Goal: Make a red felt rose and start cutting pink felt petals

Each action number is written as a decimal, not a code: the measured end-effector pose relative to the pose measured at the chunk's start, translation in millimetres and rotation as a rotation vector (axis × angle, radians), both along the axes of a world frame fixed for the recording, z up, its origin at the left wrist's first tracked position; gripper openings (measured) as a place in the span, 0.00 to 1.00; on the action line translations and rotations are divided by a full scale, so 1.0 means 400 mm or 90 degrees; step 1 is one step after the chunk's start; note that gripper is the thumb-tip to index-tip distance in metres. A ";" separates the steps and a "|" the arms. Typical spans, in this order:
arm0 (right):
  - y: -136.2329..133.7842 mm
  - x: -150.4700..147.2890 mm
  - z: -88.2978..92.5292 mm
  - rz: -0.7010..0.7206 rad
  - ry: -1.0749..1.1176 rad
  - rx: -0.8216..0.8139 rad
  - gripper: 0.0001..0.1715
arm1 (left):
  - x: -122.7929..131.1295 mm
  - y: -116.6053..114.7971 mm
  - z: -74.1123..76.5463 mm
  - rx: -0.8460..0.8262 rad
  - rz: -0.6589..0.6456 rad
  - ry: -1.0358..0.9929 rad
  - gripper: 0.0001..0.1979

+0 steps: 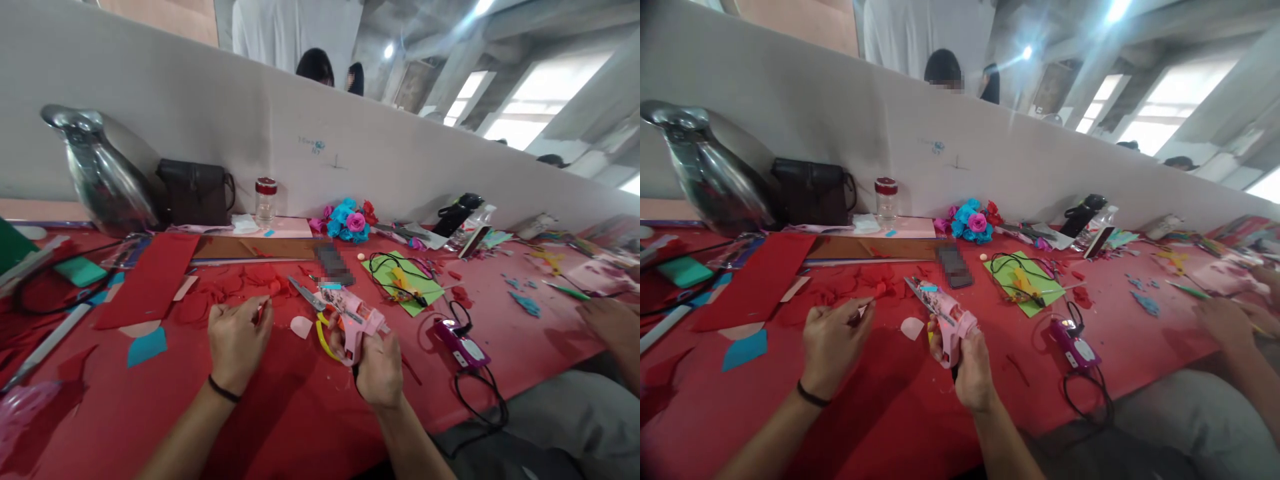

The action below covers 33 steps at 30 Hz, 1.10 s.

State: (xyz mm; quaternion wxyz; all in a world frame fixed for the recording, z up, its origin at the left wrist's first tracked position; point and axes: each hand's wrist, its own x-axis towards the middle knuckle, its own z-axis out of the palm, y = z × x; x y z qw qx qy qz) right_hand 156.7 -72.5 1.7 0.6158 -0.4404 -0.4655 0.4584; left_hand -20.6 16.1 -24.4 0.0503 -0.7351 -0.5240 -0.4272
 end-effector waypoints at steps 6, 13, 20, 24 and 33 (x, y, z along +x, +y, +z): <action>-0.008 0.004 0.013 0.002 0.024 0.010 0.51 | 0.001 -0.001 0.004 -0.002 -0.004 -0.005 0.12; 0.000 0.008 0.031 -0.065 -0.028 -0.046 0.58 | 0.005 0.000 0.004 -0.005 0.011 0.005 0.12; -0.004 0.014 -0.007 0.008 0.000 -0.023 0.39 | 0.014 -0.009 0.005 0.006 -0.004 -0.008 0.13; -0.003 0.011 -0.042 0.014 0.003 -0.082 0.31 | 0.022 -0.019 0.008 0.002 -0.024 -0.013 0.12; -0.004 -0.004 -0.071 -0.057 -0.174 -0.047 0.35 | 0.027 -0.030 0.015 -0.019 -0.023 -0.011 0.13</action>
